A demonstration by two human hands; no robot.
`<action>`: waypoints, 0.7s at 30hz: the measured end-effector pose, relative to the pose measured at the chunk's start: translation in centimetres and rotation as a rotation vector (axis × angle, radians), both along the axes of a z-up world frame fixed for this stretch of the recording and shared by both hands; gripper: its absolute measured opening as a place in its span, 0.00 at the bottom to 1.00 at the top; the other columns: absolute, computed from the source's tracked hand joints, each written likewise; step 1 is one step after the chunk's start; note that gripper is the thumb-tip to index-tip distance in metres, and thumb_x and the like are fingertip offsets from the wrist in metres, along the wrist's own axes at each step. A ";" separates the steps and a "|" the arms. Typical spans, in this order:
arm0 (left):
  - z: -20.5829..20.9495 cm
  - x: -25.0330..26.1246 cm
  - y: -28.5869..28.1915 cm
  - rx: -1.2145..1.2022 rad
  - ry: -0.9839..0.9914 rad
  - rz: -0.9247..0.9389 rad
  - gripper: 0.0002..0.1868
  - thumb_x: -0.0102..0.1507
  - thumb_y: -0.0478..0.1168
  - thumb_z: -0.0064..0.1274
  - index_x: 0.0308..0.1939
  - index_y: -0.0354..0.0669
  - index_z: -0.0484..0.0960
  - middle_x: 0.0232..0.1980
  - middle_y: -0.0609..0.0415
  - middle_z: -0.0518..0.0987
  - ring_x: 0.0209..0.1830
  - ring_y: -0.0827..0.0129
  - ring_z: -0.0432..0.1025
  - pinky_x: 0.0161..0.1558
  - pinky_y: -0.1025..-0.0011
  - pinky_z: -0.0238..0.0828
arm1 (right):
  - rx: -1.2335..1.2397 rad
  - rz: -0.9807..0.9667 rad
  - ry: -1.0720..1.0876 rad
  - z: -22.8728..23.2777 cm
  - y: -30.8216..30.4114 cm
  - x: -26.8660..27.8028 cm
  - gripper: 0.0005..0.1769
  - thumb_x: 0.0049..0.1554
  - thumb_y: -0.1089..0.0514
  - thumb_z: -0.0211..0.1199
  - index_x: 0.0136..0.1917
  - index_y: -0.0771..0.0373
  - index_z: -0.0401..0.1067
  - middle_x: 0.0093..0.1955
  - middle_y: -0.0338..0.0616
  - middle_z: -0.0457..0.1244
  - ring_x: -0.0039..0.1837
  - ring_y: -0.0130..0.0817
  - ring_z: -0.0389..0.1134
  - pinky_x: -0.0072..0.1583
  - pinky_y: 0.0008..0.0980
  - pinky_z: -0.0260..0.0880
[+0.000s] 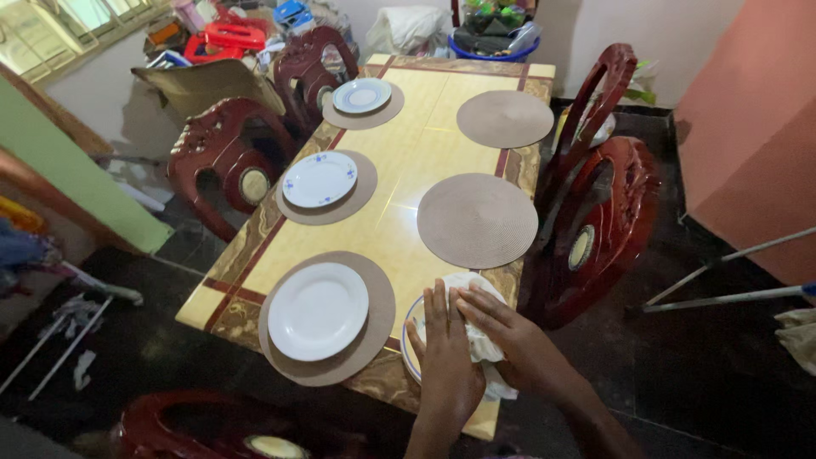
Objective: The person cleans plates one by one at a dining table using a white cloth, wiping the front and back of each plate before setting it down.
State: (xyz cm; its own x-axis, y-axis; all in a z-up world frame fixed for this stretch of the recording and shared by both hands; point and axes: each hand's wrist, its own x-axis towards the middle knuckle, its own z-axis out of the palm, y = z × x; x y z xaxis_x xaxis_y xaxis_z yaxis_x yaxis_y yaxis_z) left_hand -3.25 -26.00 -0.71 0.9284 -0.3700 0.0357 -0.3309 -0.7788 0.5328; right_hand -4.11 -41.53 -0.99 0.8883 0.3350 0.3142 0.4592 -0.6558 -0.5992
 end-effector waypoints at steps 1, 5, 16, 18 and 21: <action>-0.1 -0.2 -0.3 -0.017 -0.028 0.015 0.52 0.51 0.27 0.51 0.77 0.29 0.43 0.85 0.40 0.35 0.84 0.49 0.27 0.73 0.37 0.19 | 0.016 0.025 -0.023 -0.1 -0.4 0.0 0.52 0.40 0.64 0.75 0.77 0.61 0.59 0.81 0.47 0.51 0.83 0.47 0.47 0.75 0.45 0.56; -0.6 -1.0 -1.5 -0.060 -0.140 0.099 0.49 0.52 0.29 0.52 0.76 0.29 0.48 0.83 0.41 0.40 0.85 0.51 0.30 0.74 0.38 0.21 | 0.060 0.140 -0.030 0.0 -1.8 0.4 0.53 0.43 0.62 0.77 0.78 0.61 0.58 0.81 0.47 0.51 0.83 0.50 0.48 0.75 0.45 0.57; -0.5 -1.1 -1.4 0.067 -0.059 0.159 0.50 0.52 0.31 0.53 0.77 0.32 0.47 0.84 0.43 0.38 0.84 0.50 0.29 0.74 0.37 0.24 | 0.061 0.172 -0.050 -0.1 -1.7 1.0 0.54 0.41 0.60 0.77 0.78 0.61 0.58 0.81 0.49 0.53 0.82 0.50 0.51 0.75 0.45 0.58; 0.0 -0.5 -1.3 0.025 -0.059 0.153 0.50 0.53 0.31 0.53 0.77 0.33 0.48 0.84 0.45 0.39 0.84 0.51 0.29 0.74 0.37 0.25 | 0.085 0.161 -0.048 0.7 -1.7 1.1 0.53 0.41 0.59 0.78 0.77 0.61 0.59 0.80 0.50 0.53 0.82 0.51 0.51 0.74 0.44 0.59; 0.5 -0.1 -0.9 0.034 -0.109 0.124 0.49 0.53 0.30 0.52 0.77 0.32 0.49 0.84 0.43 0.38 0.84 0.51 0.30 0.74 0.37 0.25 | 0.071 0.162 -0.087 1.2 -1.2 1.4 0.55 0.39 0.55 0.80 0.77 0.61 0.59 0.80 0.51 0.53 0.81 0.52 0.51 0.73 0.45 0.58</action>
